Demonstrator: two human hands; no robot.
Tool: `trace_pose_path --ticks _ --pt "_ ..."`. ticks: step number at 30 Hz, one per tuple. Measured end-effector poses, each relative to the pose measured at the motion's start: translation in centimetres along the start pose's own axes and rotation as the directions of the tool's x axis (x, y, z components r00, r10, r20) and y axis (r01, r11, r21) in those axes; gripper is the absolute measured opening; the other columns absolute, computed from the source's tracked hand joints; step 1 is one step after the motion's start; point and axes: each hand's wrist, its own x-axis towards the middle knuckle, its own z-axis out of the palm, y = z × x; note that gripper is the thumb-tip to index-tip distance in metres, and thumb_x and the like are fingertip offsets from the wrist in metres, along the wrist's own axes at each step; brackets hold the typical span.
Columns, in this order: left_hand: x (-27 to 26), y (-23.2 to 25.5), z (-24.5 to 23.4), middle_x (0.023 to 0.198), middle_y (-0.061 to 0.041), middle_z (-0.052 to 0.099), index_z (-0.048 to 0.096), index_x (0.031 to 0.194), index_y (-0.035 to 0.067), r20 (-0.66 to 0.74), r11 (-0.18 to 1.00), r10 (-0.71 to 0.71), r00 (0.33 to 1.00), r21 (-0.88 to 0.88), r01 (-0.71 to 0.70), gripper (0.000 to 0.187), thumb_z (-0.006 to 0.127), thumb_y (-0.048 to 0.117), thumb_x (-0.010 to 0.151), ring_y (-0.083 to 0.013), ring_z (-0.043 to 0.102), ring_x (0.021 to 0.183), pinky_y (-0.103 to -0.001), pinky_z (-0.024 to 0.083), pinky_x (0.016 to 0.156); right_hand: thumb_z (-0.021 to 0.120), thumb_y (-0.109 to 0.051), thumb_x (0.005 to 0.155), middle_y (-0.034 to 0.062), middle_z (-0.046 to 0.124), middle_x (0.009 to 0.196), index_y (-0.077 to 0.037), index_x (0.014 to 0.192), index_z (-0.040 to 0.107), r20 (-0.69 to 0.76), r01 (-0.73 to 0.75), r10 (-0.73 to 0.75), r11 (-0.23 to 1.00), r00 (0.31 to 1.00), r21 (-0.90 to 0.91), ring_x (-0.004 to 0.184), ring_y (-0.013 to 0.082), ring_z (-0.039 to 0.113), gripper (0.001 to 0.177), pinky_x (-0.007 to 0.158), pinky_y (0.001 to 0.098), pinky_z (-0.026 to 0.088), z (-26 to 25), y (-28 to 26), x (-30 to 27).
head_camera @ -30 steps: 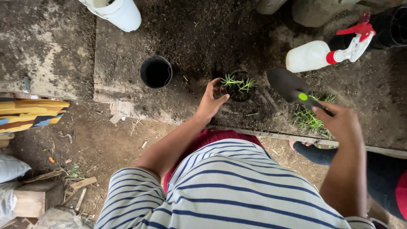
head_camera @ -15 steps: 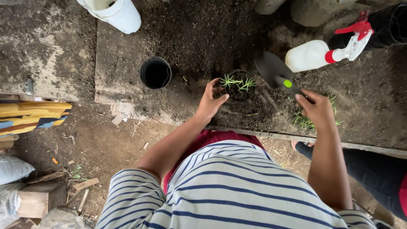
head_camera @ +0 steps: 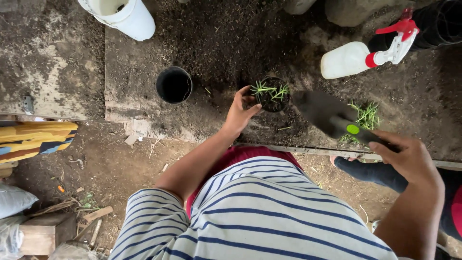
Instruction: The person fills a small black plastic pot with soil using a hand trowel and then carefully plants several small green seedlings into the soil.
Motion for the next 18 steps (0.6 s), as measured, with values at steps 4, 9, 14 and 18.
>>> trace_pose_path --ticks 4,9,14,18 --pt "0.5 -0.2 0.1 0.127 -0.01 0.059 0.034 0.155 0.017 -0.011 1.0 0.016 1.0 0.018 -0.016 0.077 0.074 0.023 0.089 -0.0239 0.059 0.12 -0.044 0.049 0.102 0.076 -0.035 0.085 0.0039 0.071 0.132 -0.029 0.139 0.069 -0.014 -0.102 0.102 0.963 0.995 -0.251 0.069 0.0234 0.065 0.055 0.067 0.0311 0.049 0.7 -5.8 -1.0" --pt "0.6 -0.2 0.1 0.125 -0.011 0.059 0.034 0.154 0.016 -0.023 0.999 -0.01 1.0 -0.031 0.009 0.078 0.075 0.017 0.088 -0.0241 0.063 0.116 -0.042 0.056 0.101 0.08 -0.031 0.085 -0.0021 0.077 0.117 -0.025 0.134 0.073 -0.059 0.235 -0.28 0.888 0.958 -0.395 0.089 0.0132 0.073 0.05 0.075 0.0264 0.057 3.0 -6.3 -0.5" --pt "1.0 -1.6 0.0 0.123 -0.01 0.062 0.036 0.154 0.016 -0.031 0.997 0.015 0.999 -0.07 -0.017 0.077 0.075 0.014 0.088 -0.0228 0.066 0.113 -0.039 0.056 0.096 0.079 -0.051 0.093 -0.0133 0.075 0.101 -0.039 0.133 0.077 -0.149 0.317 -0.664 0.527 0.733 -0.789 0.072 0.0074 0.066 0.042 0.051 0.0288 0.051 4.6 -5.8 -0.3" --pt "0.9 -1.9 -0.2 0.127 -0.014 0.061 0.032 0.155 0.014 -0.021 0.995 0.047 0.999 -0.087 -0.048 0.079 0.074 0.012 0.088 -0.0236 0.068 0.108 -0.036 0.058 0.091 0.083 -0.046 0.091 -0.0111 0.08 0.104 -0.03 0.128 0.081 -0.088 0.443 -0.766 0.457 0.636 -0.771 0.065 -0.0008 0.062 0.04 0.046 0.0179 0.041 2.5 -6.2 -1.3"
